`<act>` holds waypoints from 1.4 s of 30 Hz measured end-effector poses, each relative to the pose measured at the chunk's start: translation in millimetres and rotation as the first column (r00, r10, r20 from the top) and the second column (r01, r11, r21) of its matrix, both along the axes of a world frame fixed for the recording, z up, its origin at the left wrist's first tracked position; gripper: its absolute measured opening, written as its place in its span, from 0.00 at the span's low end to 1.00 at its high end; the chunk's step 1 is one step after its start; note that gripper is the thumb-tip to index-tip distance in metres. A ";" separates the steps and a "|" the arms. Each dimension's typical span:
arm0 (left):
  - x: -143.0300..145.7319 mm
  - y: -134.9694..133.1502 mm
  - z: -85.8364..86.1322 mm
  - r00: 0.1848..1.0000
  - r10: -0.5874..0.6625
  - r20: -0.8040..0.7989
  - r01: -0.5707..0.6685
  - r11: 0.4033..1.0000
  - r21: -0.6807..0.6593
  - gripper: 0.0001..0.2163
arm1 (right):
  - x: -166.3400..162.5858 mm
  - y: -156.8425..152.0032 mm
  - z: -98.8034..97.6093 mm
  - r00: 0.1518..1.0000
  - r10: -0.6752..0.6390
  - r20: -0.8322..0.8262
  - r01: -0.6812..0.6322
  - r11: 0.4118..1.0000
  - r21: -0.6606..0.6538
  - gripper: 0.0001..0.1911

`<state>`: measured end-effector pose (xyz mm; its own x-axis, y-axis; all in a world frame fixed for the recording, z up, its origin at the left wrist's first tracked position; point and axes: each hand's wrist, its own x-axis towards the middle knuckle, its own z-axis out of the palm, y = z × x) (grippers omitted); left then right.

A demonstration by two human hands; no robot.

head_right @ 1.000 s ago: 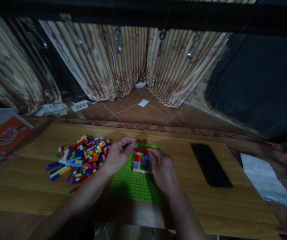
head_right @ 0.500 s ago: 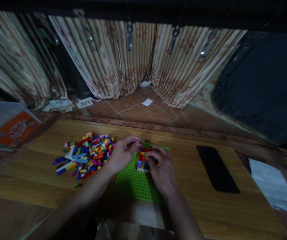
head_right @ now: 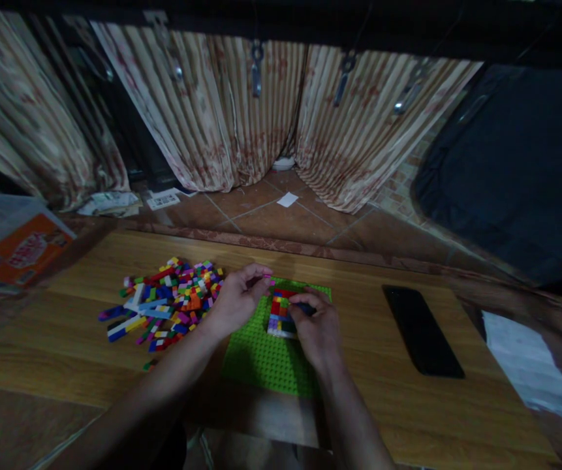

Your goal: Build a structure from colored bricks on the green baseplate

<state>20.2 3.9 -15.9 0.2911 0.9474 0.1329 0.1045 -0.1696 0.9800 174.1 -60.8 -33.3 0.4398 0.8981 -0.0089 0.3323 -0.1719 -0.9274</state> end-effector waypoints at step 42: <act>15.1 -22.3 5.6 0.995 -0.063 0.072 0.066 0.997 -0.036 0.07 | -13.2 -10.3 29.9 0.982 -0.039 0.185 -0.026 0.942 0.335 0.10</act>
<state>35.3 -18.4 -10.3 0.3428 0.9318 0.1193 0.0243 -0.1358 0.9904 160.9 -71.2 -3.4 0.4106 0.8315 0.3742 0.5041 0.1349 -0.8530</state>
